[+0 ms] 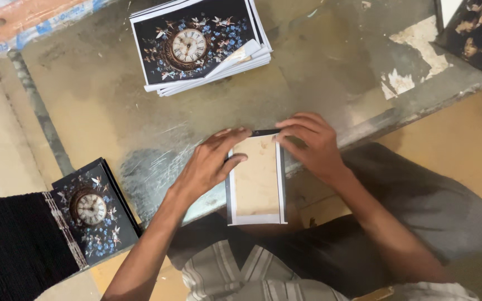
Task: The person assembles notebooks by inserting a beige inner cover into a black outer cover and pressing the edges to secure them. The person repeats this process for multiple units, stacking the finished notebooks on the table.
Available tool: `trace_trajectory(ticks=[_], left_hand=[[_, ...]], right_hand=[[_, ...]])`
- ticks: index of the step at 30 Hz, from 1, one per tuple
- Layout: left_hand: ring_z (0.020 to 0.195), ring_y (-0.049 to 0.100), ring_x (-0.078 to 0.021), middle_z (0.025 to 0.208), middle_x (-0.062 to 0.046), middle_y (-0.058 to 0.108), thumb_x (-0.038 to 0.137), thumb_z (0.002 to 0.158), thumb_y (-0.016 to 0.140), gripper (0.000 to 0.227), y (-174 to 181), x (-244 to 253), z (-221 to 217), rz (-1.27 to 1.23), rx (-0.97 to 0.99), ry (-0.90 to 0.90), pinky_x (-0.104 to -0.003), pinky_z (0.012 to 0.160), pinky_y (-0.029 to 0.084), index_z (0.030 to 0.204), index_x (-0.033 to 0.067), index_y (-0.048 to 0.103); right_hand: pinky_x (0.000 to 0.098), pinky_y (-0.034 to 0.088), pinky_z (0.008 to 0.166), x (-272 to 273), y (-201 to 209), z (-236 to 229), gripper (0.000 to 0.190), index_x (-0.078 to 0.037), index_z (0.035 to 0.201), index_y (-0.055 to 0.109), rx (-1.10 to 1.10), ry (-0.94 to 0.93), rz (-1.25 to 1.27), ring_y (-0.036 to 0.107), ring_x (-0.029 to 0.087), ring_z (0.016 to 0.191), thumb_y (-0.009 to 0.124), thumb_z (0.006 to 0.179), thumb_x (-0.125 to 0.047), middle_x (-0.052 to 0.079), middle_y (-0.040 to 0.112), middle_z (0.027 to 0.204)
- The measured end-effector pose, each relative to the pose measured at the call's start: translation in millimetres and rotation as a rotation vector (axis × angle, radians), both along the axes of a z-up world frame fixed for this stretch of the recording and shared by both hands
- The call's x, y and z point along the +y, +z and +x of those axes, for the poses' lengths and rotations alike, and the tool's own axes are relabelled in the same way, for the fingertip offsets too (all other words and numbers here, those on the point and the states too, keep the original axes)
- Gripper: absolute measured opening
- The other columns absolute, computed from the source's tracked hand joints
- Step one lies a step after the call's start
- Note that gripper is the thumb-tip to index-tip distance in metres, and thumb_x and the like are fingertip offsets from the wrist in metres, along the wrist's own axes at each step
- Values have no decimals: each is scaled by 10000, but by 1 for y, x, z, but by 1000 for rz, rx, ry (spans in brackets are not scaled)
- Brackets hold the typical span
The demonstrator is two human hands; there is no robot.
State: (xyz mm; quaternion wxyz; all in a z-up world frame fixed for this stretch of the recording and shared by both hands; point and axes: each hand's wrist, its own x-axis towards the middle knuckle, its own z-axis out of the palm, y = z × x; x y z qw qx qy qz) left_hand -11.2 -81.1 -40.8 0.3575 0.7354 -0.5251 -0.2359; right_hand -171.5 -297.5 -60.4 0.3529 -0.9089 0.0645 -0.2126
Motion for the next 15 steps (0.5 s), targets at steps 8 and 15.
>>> trace_trajectory(ticks=[8,15], left_hand=[[1154,730,-265,1186,-72,767,184,924,760,239,-11,3,-6,-91,-53,15,-369,1046,553,1146,96,740],[916,715,-152,1043,-135,728,-57,1060,517,146,23,-54,54,-501,384,66,-350,1071,590,1028,5,646]], right_hand=[[453,437,1142,16,1,-17,636,-32,1470,513,195,184,-25,562,376,1341,712,946,-332,211,582,1441],[447,469,1081,24,-4,-19,560,-82,1430,581,268,101,13,587,361,1304,719,934,-302,191,642,1371]])
